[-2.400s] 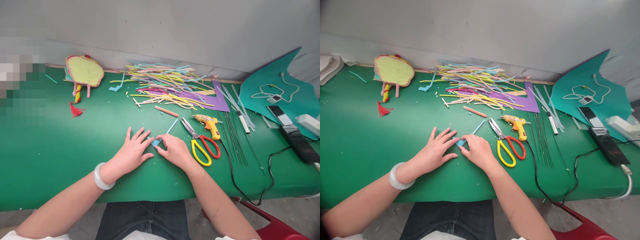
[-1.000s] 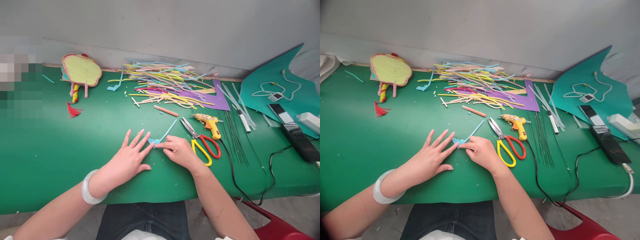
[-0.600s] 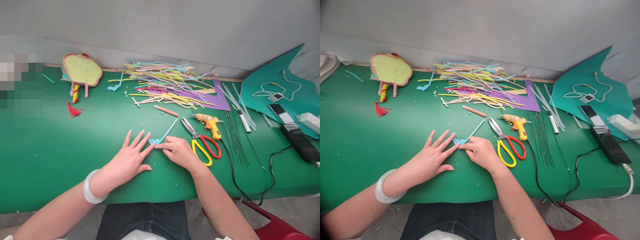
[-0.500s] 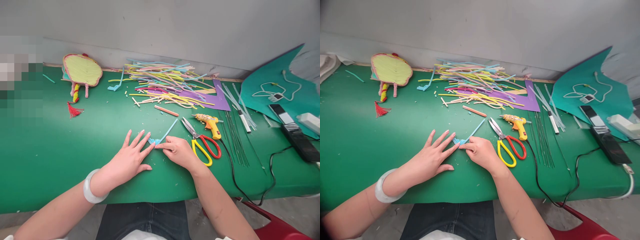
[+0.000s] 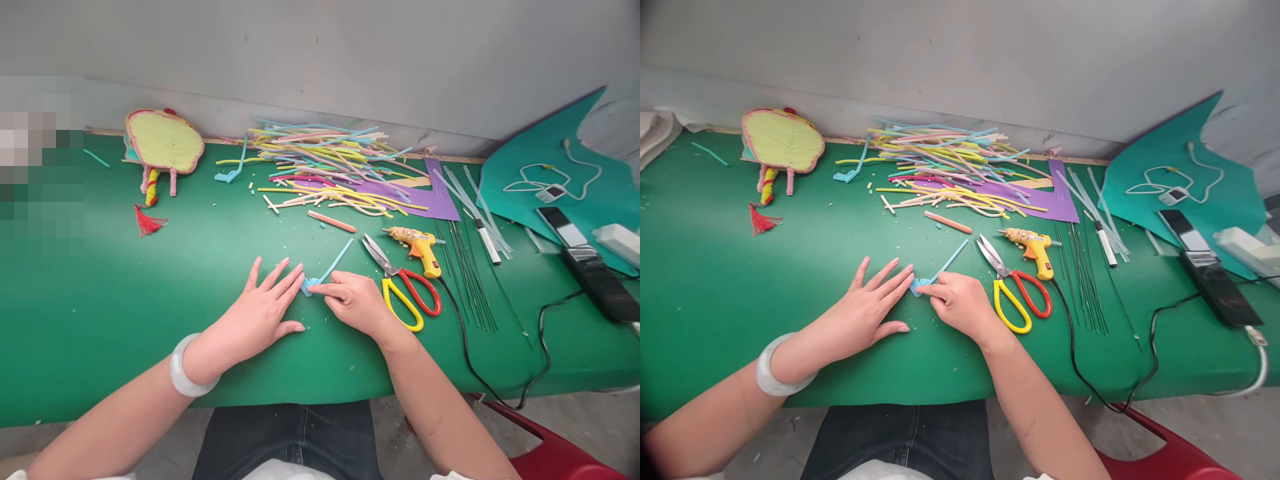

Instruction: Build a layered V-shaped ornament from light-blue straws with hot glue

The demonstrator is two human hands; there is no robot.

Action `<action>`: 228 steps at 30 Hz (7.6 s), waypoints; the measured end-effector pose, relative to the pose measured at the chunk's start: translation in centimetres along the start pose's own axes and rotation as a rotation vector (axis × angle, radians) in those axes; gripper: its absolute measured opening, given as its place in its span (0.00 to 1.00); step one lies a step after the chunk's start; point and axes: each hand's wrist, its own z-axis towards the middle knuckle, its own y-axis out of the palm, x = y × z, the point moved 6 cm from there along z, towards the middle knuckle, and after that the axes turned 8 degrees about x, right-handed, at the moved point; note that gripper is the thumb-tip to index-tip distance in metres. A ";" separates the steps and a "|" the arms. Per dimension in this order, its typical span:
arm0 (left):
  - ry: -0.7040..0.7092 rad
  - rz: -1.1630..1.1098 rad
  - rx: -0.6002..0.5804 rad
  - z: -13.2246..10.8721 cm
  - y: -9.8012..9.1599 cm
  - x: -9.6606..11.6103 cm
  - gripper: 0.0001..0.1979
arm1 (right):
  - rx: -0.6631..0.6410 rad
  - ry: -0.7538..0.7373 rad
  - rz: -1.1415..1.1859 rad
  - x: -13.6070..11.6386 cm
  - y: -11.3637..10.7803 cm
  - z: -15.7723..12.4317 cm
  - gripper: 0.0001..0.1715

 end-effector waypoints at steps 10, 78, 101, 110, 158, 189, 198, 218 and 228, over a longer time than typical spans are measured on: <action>-0.005 0.003 0.005 0.1 0.2 -0.1 0.39 | -0.020 0.012 -0.010 0.0 0.1 0.1 0.22; -0.100 -0.237 -0.015 0.5 0.6 -0.2 0.40 | -0.030 0.075 -0.041 -0.1 1.2 0.3 0.15; -0.102 -0.240 -0.037 0.5 0.7 -0.2 0.41 | -0.036 0.090 -0.039 -0.2 1.3 0.4 0.14; -0.097 -0.242 -0.022 0.5 0.4 -0.1 0.41 | -0.043 0.101 -0.046 -0.2 1.3 0.4 0.14; -0.097 -0.223 -0.008 0.5 0.5 -0.5 0.39 | -0.067 0.110 -0.025 -0.1 0.5 0.5 0.21; 0.012 -0.056 -0.073 -0.4 0.6 0.0 0.43 | 0.024 0.123 -0.034 1.0 -1.1 0.0 0.25; 0.006 -0.064 -0.065 -0.4 0.6 0.0 0.43 | 0.029 0.128 -0.032 0.8 -1.1 0.1 0.25; 0.022 -0.086 -0.096 -0.1 0.6 0.6 0.41 | 0.039 0.200 0.023 1.2 -1.2 0.2 0.25; 0.027 -0.092 -0.051 -0.1 0.4 0.6 0.40 | 0.164 0.316 0.125 2.2 -2.2 0.7 0.11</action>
